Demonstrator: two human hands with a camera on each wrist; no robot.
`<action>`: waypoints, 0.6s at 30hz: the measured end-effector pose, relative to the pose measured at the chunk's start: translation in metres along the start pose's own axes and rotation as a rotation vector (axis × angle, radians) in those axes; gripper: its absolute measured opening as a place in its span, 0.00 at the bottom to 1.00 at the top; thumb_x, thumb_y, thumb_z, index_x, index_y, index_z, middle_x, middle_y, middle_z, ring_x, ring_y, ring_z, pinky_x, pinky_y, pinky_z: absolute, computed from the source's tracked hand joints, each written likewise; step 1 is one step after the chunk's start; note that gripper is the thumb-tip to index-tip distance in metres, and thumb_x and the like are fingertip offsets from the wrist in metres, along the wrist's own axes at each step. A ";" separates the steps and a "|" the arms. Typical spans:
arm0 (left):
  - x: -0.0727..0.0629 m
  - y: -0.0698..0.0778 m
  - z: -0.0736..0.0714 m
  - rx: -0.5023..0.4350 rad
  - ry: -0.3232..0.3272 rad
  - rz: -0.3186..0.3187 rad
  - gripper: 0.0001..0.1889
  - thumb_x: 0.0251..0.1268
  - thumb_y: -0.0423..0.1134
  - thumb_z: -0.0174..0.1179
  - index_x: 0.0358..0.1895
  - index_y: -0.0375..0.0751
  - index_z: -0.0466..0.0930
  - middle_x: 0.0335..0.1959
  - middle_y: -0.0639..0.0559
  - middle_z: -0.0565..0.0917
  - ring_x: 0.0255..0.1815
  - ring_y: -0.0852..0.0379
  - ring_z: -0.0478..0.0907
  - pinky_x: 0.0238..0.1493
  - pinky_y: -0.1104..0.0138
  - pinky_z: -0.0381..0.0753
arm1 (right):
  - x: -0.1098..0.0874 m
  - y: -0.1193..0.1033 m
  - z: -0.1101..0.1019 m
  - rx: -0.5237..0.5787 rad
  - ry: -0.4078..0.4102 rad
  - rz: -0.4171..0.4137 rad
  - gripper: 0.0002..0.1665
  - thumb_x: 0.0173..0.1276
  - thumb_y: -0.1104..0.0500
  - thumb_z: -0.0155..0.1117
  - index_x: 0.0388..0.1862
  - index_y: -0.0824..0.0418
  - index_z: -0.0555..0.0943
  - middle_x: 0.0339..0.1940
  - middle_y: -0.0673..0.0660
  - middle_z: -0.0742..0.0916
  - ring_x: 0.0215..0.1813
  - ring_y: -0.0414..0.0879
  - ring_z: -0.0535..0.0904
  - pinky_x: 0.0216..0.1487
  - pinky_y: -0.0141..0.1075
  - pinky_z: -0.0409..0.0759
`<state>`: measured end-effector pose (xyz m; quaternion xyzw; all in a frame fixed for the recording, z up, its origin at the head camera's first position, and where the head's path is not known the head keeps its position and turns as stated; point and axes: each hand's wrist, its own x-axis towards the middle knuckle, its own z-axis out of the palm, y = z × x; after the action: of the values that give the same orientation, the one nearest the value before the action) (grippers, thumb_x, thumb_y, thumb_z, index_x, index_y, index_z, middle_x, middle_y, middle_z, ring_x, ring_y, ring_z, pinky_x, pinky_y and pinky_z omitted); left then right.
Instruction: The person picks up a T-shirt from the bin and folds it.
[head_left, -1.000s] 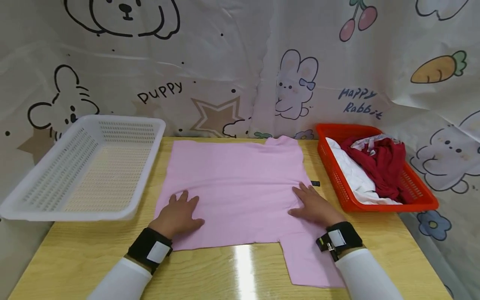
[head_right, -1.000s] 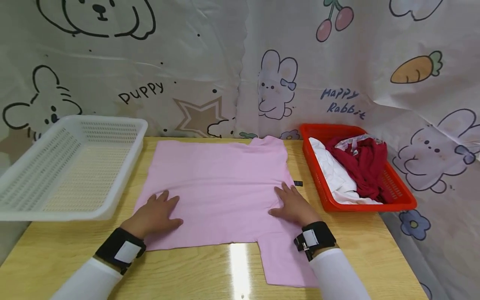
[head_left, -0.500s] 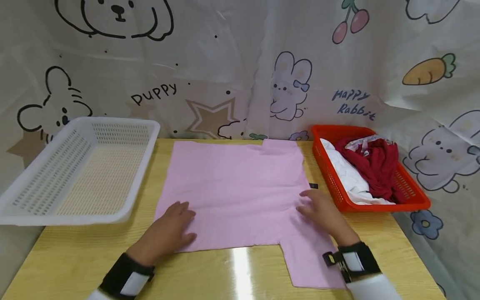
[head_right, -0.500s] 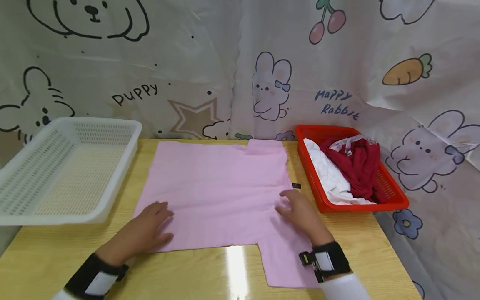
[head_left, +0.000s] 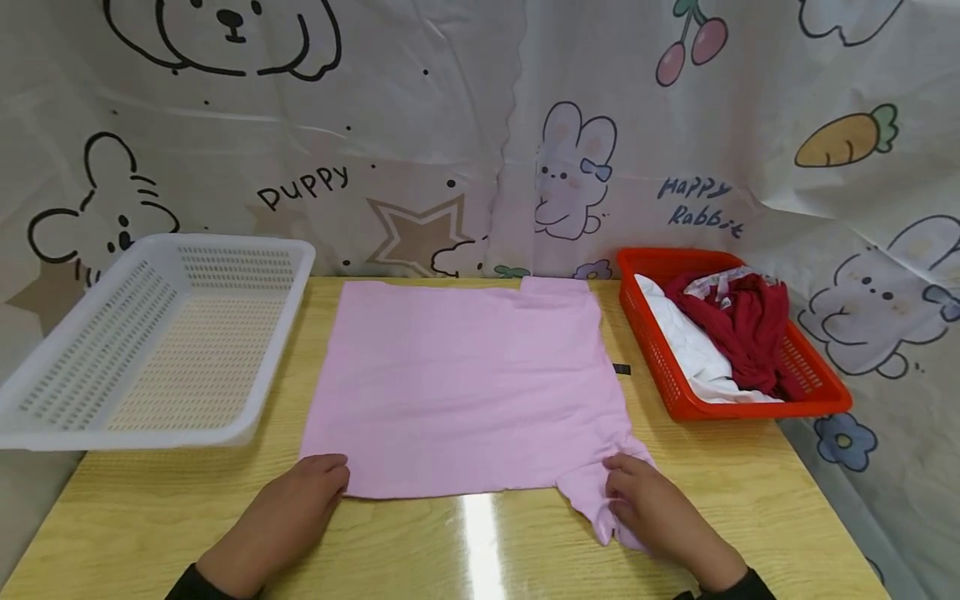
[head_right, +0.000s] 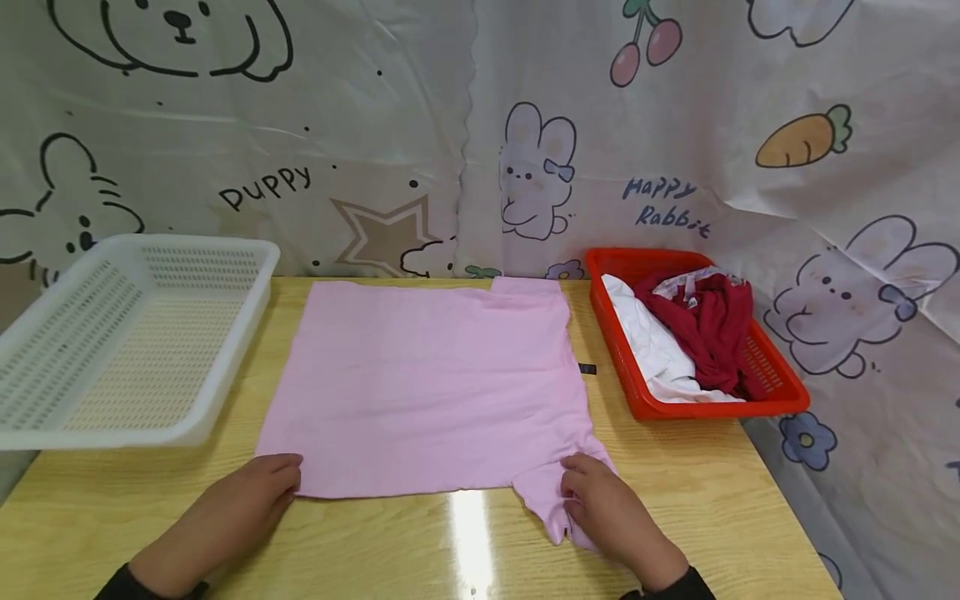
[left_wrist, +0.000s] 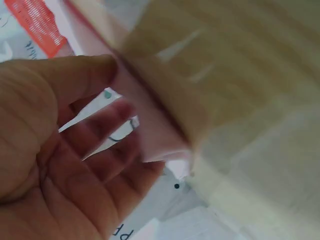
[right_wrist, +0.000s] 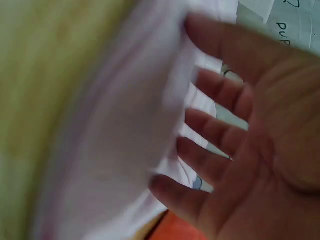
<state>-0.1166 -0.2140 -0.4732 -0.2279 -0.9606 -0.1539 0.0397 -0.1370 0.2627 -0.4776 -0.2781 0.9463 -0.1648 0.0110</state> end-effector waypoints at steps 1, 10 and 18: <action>0.001 0.001 -0.003 -0.022 -0.045 -0.022 0.16 0.62 0.29 0.65 0.25 0.50 0.69 0.28 0.61 0.73 0.30 0.61 0.72 0.30 0.67 0.73 | -0.001 0.000 -0.001 0.014 0.024 0.020 0.13 0.55 0.69 0.72 0.34 0.53 0.80 0.51 0.56 0.84 0.54 0.52 0.81 0.53 0.49 0.79; -0.011 -0.002 -0.044 -0.174 -0.067 0.009 0.11 0.70 0.34 0.59 0.32 0.53 0.69 0.18 0.68 0.60 0.20 0.70 0.58 0.24 0.71 0.63 | -0.004 -0.010 -0.045 0.169 0.283 0.229 0.14 0.68 0.71 0.60 0.43 0.54 0.83 0.38 0.50 0.87 0.39 0.43 0.81 0.40 0.43 0.80; -0.001 -0.008 -0.075 -0.214 -0.063 0.047 0.07 0.71 0.30 0.57 0.38 0.48 0.74 0.19 0.67 0.62 0.19 0.71 0.58 0.23 0.71 0.64 | 0.017 -0.013 -0.079 0.214 -0.021 0.140 0.31 0.63 0.48 0.73 0.60 0.55 0.72 0.52 0.54 0.81 0.48 0.48 0.76 0.51 0.48 0.77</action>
<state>-0.1185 -0.2451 -0.4042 -0.2579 -0.9339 -0.2474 -0.0116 -0.1532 0.2673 -0.3977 -0.2105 0.9402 -0.2605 0.0622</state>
